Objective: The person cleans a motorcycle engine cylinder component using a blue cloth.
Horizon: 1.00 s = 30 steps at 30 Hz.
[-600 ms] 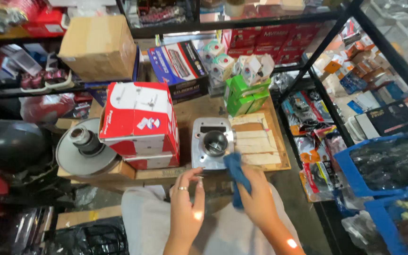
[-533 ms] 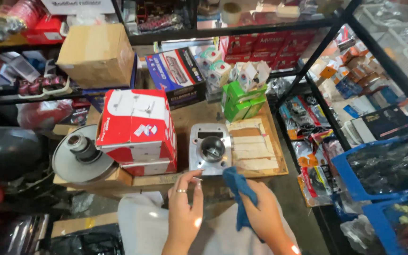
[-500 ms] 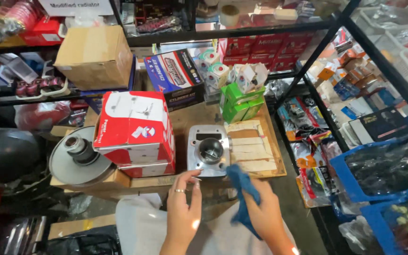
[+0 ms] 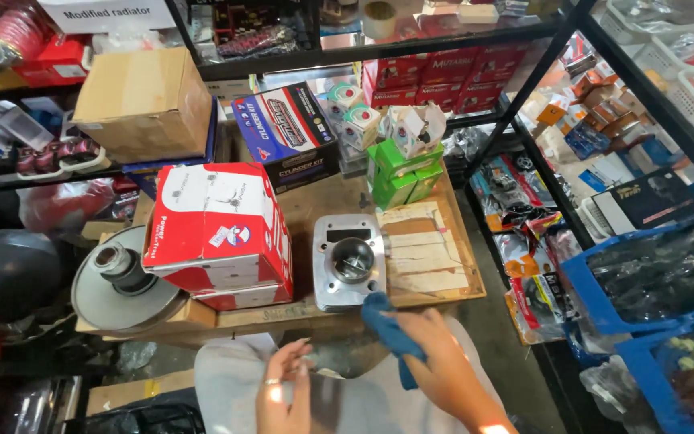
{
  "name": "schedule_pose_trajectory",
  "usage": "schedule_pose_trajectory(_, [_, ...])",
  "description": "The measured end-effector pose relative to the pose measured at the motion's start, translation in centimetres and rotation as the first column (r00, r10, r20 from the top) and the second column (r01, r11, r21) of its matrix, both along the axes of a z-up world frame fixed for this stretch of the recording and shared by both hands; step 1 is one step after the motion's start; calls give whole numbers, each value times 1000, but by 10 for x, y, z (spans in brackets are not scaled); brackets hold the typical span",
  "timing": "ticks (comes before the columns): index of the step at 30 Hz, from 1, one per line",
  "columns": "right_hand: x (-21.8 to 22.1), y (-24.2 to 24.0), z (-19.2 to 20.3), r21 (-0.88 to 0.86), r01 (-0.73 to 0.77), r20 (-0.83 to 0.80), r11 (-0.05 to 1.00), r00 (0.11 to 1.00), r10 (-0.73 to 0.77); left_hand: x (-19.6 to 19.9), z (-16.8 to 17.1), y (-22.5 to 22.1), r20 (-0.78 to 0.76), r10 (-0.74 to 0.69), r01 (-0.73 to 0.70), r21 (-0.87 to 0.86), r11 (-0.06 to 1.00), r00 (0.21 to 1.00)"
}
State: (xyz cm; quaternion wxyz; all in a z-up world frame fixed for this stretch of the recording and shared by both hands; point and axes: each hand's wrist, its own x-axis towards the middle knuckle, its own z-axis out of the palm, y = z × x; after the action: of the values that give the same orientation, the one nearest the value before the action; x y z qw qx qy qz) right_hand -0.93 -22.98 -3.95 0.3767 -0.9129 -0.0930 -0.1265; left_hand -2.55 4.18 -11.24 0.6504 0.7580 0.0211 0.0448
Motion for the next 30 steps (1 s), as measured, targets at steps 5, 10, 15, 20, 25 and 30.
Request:
schedule_pose_trajectory(5, [53, -5, -16, 536, 442, -328, 719, 894, -305, -20, -27, 0, -46, 22, -24, -41, 999, 999])
schedule_pose_trajectory(10, [66, 33, -7, 362, 312, -142, 878, 950, -278, -27, -35, -9, -33, -61, 57, -106, 993, 998])
schedule_pose_trajectory(15, [6, 21, -24, 289, 151, -238, 945, 968, -82, -28, -42, -5, -170, 27, -52, -142, 989, 985])
schedule_pose_trajectory(20, [39, 8, 0, 704, 493, -396, 510, 870, -294, -24, -20, -6, -122, -21, 10, -88, 996, 992])
schedule_pose_trajectory(25, [91, 21, -5, 481, 356, -100, 801, 930, -353, -14, 19, -24, -4, -13, 13, 11, 1000, 1000])
schedule_pose_trajectory(30, [51, 29, -11, 195, 76, 61, 978, 994, -89, 15, 73, -32, 372, -52, -96, 368, 925, 927])
